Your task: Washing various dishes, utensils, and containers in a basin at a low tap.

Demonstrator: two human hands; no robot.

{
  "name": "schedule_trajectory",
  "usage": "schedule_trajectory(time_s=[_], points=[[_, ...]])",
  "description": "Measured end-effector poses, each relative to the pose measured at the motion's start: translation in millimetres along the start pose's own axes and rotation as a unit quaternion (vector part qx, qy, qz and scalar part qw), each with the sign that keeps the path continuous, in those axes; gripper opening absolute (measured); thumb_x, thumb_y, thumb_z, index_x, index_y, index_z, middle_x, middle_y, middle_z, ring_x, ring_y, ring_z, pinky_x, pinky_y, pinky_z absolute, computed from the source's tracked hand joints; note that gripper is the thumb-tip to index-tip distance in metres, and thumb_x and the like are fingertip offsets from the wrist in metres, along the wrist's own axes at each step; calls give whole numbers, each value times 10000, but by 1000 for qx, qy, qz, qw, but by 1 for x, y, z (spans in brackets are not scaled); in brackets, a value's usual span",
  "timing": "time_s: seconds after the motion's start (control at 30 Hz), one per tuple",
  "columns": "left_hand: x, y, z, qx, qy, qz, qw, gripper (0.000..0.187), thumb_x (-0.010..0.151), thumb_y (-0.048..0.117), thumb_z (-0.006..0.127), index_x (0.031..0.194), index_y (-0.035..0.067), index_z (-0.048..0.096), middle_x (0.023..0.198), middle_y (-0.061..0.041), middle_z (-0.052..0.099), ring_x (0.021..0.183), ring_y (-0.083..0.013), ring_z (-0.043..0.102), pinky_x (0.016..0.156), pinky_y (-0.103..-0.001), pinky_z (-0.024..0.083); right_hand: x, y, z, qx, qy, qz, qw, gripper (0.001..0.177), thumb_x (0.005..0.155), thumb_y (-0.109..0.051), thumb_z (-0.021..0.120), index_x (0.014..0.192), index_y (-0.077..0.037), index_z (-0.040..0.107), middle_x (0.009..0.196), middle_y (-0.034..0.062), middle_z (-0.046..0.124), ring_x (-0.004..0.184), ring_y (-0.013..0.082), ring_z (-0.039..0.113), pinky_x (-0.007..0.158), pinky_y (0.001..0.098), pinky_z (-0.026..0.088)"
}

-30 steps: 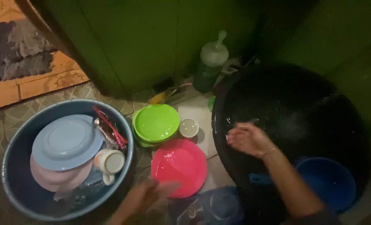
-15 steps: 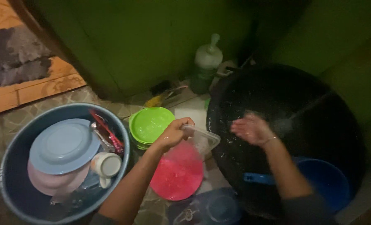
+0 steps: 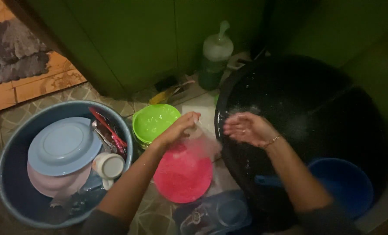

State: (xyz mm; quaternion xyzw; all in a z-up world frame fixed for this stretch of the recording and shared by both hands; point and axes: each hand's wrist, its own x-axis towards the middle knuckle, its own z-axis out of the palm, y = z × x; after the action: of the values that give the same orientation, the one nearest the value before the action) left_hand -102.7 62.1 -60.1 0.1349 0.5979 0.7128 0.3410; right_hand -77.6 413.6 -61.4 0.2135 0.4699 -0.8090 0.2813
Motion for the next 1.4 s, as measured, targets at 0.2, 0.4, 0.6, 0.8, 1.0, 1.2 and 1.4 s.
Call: schedule_trajectory(time_s=[0.2,0.4,0.6,0.8,1.0,1.2,1.4], points=[[-1,3,4,50,103,95,989,177,833,87,630,974,58,527,1316,-38,622,956,-150,556,768,-274,473,-19,-22,23,-176,231,-239,927,530,994,-392,507,1368,-38,629,1301,110,692,1161,219,657,981,457,506],[-8,-1,-9,0,219,18,976,403,800,-68,526,1159,101,592,1032,-117,511,880,-217,474,710,-337,393,17,8,7,37,174,-127,976,522,1010,-351,482,1336,52,542,1180,289,370,950,364,400,1020,507,324],[-26,26,10,66,129,290,946,353,925,-37,537,1245,62,650,1256,-59,621,1148,-196,606,1021,-318,496,-33,1,91,-44,-46,-169,984,471,980,-287,504,1300,26,648,1245,174,711,1097,288,665,1042,434,502],[-53,55,-3,-113,219,11,969,339,932,63,600,1269,89,599,1157,-41,603,1066,-174,603,876,-351,544,45,22,-78,-154,384,-231,881,444,1069,-286,507,1262,106,431,1151,365,414,945,504,359,850,633,366],[-48,57,-3,-117,211,12,970,352,929,57,592,1279,30,623,1059,-73,685,942,-177,674,844,-302,559,-27,14,89,-41,-86,-30,995,472,961,-338,489,1209,3,702,1107,152,758,942,306,703,838,409,548],[-64,51,-29,-64,159,100,980,360,945,39,515,1288,18,621,1133,-102,708,1027,-191,688,922,-311,569,-4,10,14,-86,369,-205,902,398,1019,-312,446,1310,-152,664,1185,66,669,1071,248,660,903,423,553],[-75,59,-26,-12,199,127,972,317,973,34,490,1251,19,641,1186,-148,735,1089,-212,719,923,-320,598,-10,12,100,-71,55,-115,989,342,988,-234,584,1199,17,681,1041,150,755,1014,309,697,909,448,562]])
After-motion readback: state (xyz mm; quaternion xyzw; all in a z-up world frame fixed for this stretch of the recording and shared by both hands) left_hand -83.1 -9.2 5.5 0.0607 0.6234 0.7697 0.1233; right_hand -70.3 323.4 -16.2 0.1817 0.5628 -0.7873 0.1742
